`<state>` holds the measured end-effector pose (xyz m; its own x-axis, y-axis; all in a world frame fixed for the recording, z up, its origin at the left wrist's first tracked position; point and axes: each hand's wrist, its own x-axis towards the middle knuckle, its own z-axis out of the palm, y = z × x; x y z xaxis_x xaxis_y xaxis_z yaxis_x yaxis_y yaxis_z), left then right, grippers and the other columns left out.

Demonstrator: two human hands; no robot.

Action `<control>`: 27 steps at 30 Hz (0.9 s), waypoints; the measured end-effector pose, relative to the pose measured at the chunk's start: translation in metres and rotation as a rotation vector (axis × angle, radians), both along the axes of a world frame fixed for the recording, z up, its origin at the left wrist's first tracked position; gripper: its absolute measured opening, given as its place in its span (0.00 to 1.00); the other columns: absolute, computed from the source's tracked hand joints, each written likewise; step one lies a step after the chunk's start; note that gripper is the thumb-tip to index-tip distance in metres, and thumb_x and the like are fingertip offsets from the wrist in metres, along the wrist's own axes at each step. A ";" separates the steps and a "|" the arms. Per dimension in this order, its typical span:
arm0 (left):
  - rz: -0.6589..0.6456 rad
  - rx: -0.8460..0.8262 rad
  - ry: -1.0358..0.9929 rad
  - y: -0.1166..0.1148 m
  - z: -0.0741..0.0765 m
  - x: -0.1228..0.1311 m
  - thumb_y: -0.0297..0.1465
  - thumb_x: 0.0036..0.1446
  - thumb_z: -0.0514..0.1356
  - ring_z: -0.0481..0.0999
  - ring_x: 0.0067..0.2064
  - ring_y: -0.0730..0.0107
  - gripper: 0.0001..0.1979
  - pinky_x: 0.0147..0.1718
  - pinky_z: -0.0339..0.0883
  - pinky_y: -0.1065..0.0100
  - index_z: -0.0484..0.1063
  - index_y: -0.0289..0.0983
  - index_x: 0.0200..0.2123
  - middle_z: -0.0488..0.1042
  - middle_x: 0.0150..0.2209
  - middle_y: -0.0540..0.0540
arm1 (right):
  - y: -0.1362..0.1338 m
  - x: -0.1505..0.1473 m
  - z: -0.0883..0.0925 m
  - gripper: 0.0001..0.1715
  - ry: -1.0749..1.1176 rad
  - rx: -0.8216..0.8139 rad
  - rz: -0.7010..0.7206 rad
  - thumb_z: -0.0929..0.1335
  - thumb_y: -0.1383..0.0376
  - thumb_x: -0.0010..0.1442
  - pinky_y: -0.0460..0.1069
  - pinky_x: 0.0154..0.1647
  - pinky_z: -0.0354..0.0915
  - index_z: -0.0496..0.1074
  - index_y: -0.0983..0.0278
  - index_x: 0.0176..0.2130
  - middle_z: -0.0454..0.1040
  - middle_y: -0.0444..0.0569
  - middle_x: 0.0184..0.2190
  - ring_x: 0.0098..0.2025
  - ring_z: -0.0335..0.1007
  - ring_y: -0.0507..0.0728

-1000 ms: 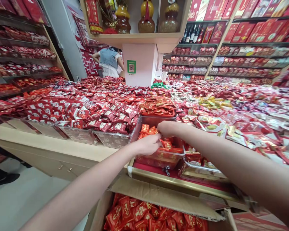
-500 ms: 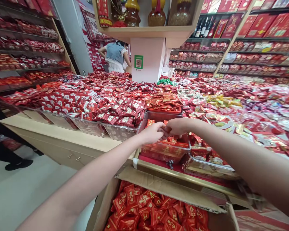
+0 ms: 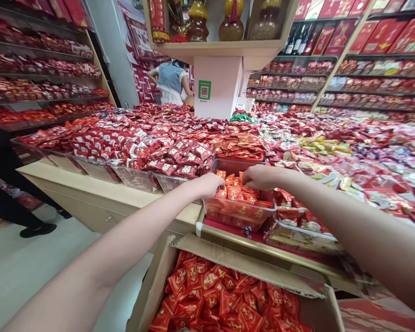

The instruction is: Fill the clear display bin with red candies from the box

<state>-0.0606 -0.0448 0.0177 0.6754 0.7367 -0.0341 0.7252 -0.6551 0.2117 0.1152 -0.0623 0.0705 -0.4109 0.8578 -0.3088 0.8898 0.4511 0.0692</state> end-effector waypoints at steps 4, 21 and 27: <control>-0.024 -0.044 0.121 0.005 0.004 0.011 0.20 0.38 0.56 0.71 0.28 0.69 0.10 0.29 0.60 0.73 0.74 0.35 0.27 0.75 0.25 0.46 | 0.004 -0.010 -0.011 0.15 -0.001 -0.026 -0.023 0.64 0.68 0.49 0.48 0.34 0.62 0.72 0.66 0.38 0.74 0.53 0.37 0.39 0.69 0.59; -0.025 -0.294 0.325 0.011 0.013 0.030 0.22 0.30 0.61 0.65 0.22 0.68 0.04 0.26 0.58 0.68 0.69 0.34 0.11 0.66 0.13 0.49 | 0.012 -0.009 -0.026 0.13 0.059 -0.116 -0.086 0.64 0.66 0.48 0.45 0.24 0.61 0.72 0.67 0.34 0.76 0.52 0.29 0.28 0.70 0.55; -0.003 -0.273 0.302 0.012 0.016 0.031 0.21 0.30 0.60 0.65 0.23 0.68 0.03 0.26 0.58 0.68 0.70 0.34 0.13 0.66 0.13 0.49 | -0.004 0.006 0.001 0.10 0.110 -0.026 -0.024 0.63 0.64 0.48 0.45 0.27 0.59 0.72 0.64 0.30 0.74 0.47 0.28 0.30 0.68 0.54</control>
<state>-0.0295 -0.0329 0.0341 0.6073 0.6709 -0.4255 0.7794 -0.6068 0.1559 0.1208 -0.0667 0.0715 -0.4230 0.8601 -0.2851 0.9018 0.4302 -0.0403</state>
